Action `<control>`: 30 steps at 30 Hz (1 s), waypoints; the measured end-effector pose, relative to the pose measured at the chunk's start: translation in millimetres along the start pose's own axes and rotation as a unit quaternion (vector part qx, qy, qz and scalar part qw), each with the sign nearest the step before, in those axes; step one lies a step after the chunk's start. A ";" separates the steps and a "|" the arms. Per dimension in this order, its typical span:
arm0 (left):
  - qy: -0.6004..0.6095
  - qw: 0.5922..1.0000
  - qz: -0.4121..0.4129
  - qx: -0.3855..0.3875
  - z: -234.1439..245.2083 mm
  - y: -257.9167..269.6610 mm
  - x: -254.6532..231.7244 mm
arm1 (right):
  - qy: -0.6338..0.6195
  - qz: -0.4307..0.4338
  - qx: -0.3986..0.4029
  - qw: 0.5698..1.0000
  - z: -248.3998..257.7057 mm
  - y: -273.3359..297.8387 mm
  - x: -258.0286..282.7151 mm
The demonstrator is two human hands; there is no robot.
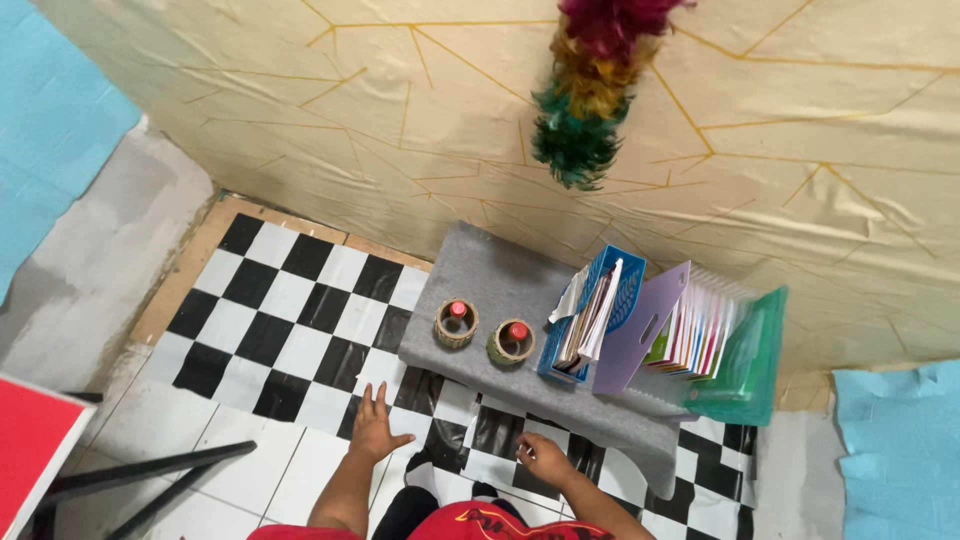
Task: The person organizes artificial flowers and stationery items on a red desk and a low table. They arrange small potted flowers, move a file organizer, and place bottles into cylindrical holders. The person also uses a feather duster to clean the desk surface.
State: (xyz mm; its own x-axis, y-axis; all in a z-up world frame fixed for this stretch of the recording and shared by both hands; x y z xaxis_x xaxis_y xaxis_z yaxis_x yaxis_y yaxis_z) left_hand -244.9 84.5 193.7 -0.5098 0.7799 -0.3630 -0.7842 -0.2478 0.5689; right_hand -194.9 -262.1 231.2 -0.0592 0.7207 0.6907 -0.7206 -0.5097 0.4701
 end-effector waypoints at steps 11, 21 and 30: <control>0.170 0.954 0.078 -0.235 35.0 136.0 55.0 | 0.032 -0.098 0.023 0.994 77.7 78.9 29.0; 0.132 0.966 0.101 -0.200 -22.3 274.8 135.3 | 0.148 0.017 0.088 0.985 -3.7 110.7 126.0; 0.215 0.880 0.244 -0.347 -15.9 473.9 339.8 | 0.022 0.273 0.047 0.961 -175.8 65.5 280.7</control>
State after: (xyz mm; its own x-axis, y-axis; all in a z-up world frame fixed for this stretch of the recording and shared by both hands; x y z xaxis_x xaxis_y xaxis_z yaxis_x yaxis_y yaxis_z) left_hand -795.4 223.0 328.2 -0.8151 0.2307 -0.5314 -0.3862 -0.9001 0.2016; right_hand -380.2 -10.6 359.2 -0.4410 0.3530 0.8252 -0.5093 -0.8555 0.0938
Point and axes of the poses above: each hand's wrist, its own y-axis away from the middle knuckle, its own z-axis out of the back of the hand, x = y × z, the point moved 9 cm from there along -y, towards the middle knuckle, and after that the axes turned 1 degree about y, right-handed, at the moved point
